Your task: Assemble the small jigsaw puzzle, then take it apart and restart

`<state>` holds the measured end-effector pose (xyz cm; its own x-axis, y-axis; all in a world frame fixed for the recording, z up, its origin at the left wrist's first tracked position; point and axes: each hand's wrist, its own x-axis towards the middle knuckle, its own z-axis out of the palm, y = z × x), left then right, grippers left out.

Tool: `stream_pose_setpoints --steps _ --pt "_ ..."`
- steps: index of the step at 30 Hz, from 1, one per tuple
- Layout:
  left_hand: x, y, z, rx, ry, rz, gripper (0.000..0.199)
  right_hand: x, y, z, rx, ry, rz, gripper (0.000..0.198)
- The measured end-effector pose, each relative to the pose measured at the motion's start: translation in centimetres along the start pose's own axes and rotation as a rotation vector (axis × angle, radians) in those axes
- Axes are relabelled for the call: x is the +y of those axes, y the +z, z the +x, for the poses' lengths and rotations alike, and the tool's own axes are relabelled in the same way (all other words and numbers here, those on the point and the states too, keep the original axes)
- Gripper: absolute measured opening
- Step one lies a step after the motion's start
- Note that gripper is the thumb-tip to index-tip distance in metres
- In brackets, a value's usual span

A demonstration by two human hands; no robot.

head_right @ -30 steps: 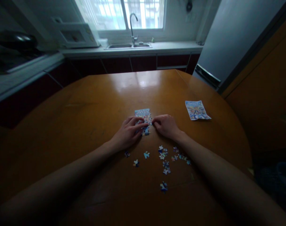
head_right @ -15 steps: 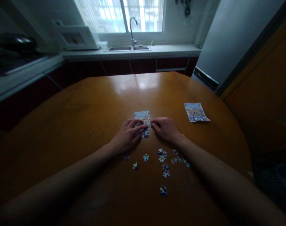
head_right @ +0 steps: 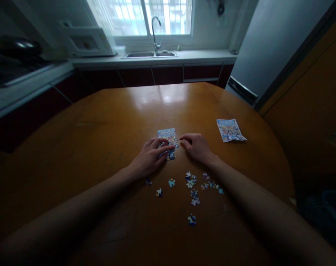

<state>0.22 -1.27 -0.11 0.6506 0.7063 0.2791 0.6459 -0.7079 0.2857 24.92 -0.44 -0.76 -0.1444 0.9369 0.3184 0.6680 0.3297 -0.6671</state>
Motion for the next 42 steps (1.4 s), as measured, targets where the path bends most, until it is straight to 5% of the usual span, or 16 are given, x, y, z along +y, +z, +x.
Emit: stream_pose_setpoints --steps 11,42 --pt "-0.14 0.04 -0.01 0.014 0.015 -0.014 0.040 -0.53 -0.60 -0.02 -0.245 -0.201 -0.071 0.032" --pt "0.10 -0.17 0.16 0.016 -0.011 -0.048 0.032 -0.60 -0.48 0.04 -0.199 -0.118 -0.105 0.025"
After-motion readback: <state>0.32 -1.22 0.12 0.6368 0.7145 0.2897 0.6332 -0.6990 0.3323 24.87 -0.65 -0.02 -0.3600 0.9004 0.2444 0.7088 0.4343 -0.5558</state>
